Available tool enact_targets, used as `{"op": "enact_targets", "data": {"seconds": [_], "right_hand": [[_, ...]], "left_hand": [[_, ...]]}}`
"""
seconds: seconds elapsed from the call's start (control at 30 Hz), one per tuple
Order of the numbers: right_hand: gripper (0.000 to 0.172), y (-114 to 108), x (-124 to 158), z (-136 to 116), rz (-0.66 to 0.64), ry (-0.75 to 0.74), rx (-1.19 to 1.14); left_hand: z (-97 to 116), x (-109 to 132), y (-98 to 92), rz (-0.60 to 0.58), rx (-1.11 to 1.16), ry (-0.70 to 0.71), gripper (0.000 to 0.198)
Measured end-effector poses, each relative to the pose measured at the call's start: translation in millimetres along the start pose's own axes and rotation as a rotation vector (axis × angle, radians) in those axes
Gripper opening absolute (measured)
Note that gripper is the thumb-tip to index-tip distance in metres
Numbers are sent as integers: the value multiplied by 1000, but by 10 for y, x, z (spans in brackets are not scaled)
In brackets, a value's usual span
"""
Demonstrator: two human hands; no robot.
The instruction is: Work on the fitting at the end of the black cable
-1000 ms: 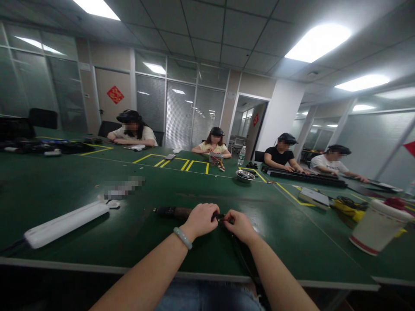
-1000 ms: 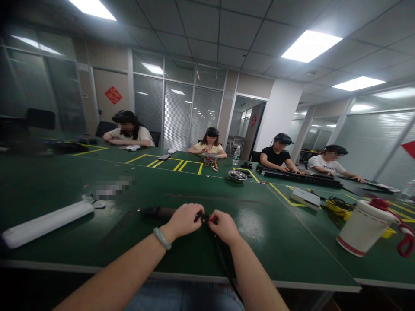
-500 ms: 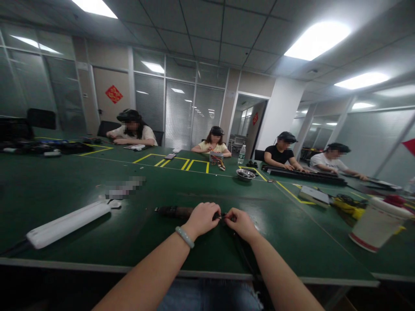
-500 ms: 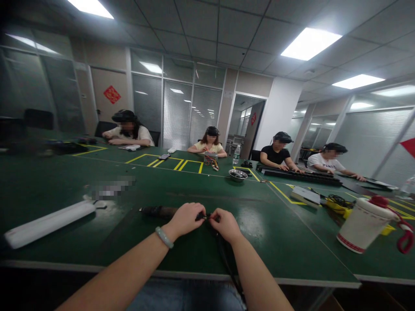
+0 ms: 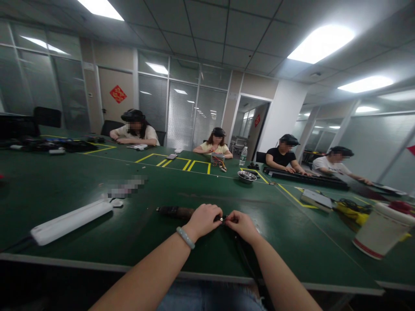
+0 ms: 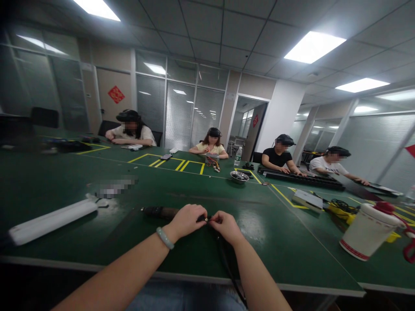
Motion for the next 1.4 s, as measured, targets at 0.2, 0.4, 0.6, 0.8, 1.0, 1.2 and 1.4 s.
{"op": "enact_targets", "data": {"seconds": [0.2, 0.4, 0.6, 0.8, 1.0, 1.2, 1.4], "right_hand": [[11, 8, -5, -3, -15, -16, -19], [9, -9, -1, -39, 10, -70, -13], [8, -13, -17, -15, 16, -78, -20], [7, -36, -5, -64, 25, -97, 18], [7, -36, 15, -133, 81, -100, 166], [7, -16, 12, -124, 100, -87, 190], [18, 39, -10, -35, 39, -28, 106]], "left_hand": [[20, 10, 21, 19, -33, 21, 6], [48, 0, 17, 42, -27, 25, 5], [30, 0, 28, 77, 5, 36, 7], [14, -13, 36, 98, 18, 47, 13], [44, -30, 58, 66, -5, 49, 9], [32, -38, 106, 27, -24, 33, 9], [44, -37, 110, 31, -16, 0, 2]]}}
Point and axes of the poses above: each hand's wrist, its own x-axis away from the middle knuckle, its own y-axis out of the palm, z = x × y, the point moved 2 cm from there along -x, towards the middle knuckle, and after that the axes turned 8 degrees about x, right-handed, at the moved point
